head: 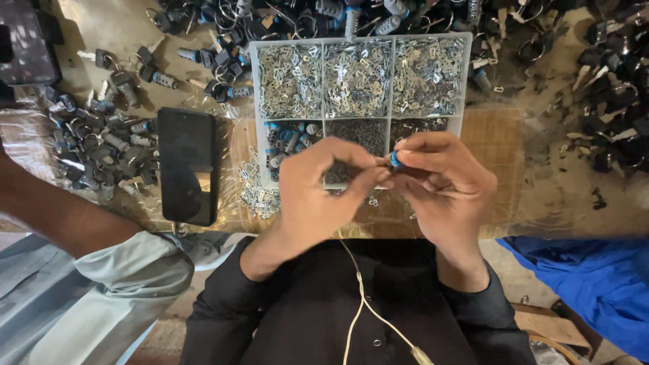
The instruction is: The person assembles padlock cylinders at a workbench. They hold a lock core in one hand, pick small metal pins and springs from a compartment tray, insert them into the core by hand, and place finished cores with the piles of padlock parts on the table.
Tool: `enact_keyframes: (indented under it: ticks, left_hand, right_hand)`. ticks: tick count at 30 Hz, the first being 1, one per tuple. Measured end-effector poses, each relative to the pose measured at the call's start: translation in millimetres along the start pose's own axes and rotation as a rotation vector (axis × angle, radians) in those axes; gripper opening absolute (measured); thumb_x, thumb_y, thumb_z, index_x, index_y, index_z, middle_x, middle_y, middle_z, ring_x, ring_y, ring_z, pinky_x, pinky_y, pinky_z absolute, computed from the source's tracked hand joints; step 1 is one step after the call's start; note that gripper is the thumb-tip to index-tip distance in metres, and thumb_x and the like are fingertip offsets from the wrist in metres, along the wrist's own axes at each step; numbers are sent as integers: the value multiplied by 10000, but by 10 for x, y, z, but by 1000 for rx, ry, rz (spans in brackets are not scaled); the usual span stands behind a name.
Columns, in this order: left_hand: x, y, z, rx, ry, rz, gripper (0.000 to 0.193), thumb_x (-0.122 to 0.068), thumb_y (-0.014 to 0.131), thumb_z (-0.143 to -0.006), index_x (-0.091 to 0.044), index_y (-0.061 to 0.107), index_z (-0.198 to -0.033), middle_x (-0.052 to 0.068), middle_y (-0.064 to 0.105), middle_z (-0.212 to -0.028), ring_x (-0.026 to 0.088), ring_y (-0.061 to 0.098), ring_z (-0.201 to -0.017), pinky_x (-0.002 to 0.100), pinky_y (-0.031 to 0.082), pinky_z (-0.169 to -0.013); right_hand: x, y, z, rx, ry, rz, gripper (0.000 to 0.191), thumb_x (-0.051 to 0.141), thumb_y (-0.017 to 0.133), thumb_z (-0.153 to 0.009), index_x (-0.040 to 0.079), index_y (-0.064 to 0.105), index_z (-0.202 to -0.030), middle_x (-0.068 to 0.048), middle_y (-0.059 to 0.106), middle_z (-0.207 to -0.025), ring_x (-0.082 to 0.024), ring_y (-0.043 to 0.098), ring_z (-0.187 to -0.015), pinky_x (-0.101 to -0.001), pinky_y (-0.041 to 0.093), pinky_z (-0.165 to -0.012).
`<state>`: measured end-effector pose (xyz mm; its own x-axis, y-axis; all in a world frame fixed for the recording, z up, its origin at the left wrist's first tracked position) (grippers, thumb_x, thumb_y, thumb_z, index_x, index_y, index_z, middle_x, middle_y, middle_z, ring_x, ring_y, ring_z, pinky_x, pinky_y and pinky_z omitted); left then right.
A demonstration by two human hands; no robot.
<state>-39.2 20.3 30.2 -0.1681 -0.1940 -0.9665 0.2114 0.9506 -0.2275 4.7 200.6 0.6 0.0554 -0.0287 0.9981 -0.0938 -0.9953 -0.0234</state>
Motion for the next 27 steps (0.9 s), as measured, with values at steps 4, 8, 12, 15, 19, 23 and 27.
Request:
enact_keyframes:
  ticks: [4, 8, 12, 15, 19, 23, 27]
  left_hand:
    - [-35, -50, -108, -20, 150, -375, 202, -47, 829, -888, -71, 708, -1047, 40, 743, -978, 228, 666, -827, 340, 551, -754]
    - [-53, 61, -93, 32, 263, -658, 202, -63, 828, -839, -92, 749, -1023, 15, 681, -869, 269, 562, -770, 409, 486, -702]
    - [99, -37, -19, 1, -48, -126, 228, 6, 806, -880, -73, 723, -1077, 32, 740, -935, 186, 650, -839, 304, 534, -751]
    - [218, 20, 40, -1, -249, 512, 237, 41, 744, -961, -3, 631, -1164, 78, 756, -1046, 128, 737, -1004, 265, 594, -894]
    - [238, 138, 98, -90, -232, 482, 220, 37, 752, -974, 14, 599, -1129, 113, 758, -1024, 114, 739, -987, 244, 593, -876]
    - [205, 178, 127, -92, -184, 440, 211, 31, 766, -976, -3, 587, -1081, 107, 768, -995, 98, 735, -922, 230, 589, -840]
    - [156, 125, 125, -93, -145, 319, 191, 29, 768, -966, 1, 598, -1049, 103, 767, -978, 89, 728, -912, 227, 587, -828]
  right_hand:
    - [-46, -12, -48, -43, 86, -175, 416, -203, 783, -870, -8, 675, -1221, -143, 663, -1271, -201, 732, -1052, -288, 652, -895]
    - [-75, -8, -79, -78, 131, -290, 401, -189, 751, -886, -12, 667, -1237, -136, 651, -1300, -224, 732, -1089, -336, 670, -935]
    - [-82, -1, -71, -99, 154, -264, 440, -188, 768, -848, -17, 647, -1235, -130, 641, -1269, -210, 722, -1083, -323, 659, -927]
    - [-4, 21, -35, -32, 51, -153, 443, -199, 799, -848, -23, 652, -1227, -126, 610, -1320, -166, 702, -1046, -253, 621, -886]
    - [25, 23, -3, -25, 26, -63, 418, -190, 813, -826, -14, 663, -1175, -129, 607, -1311, -133, 684, -1045, -247, 632, -892]
    - [56, 19, 2, -33, 2, -60, 394, -183, 808, -835, 0, 657, -1149, -118, 603, -1284, -117, 695, -1051, -252, 654, -905]
    - [70, 36, 11, -37, 2, -8, 388, -183, 818, -814, 8, 671, -1117, -111, 615, -1254, -100, 681, -1045, -231, 643, -871]
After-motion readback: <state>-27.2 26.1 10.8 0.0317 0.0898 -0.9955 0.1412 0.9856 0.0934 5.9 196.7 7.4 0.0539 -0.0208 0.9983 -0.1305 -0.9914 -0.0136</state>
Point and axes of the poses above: each hand's wrist, its own z-axis away from the middle knuckle, its own y-axis out of the palm, x = y × z, the point moved 5 cm from there along -z, towards the middle knuckle
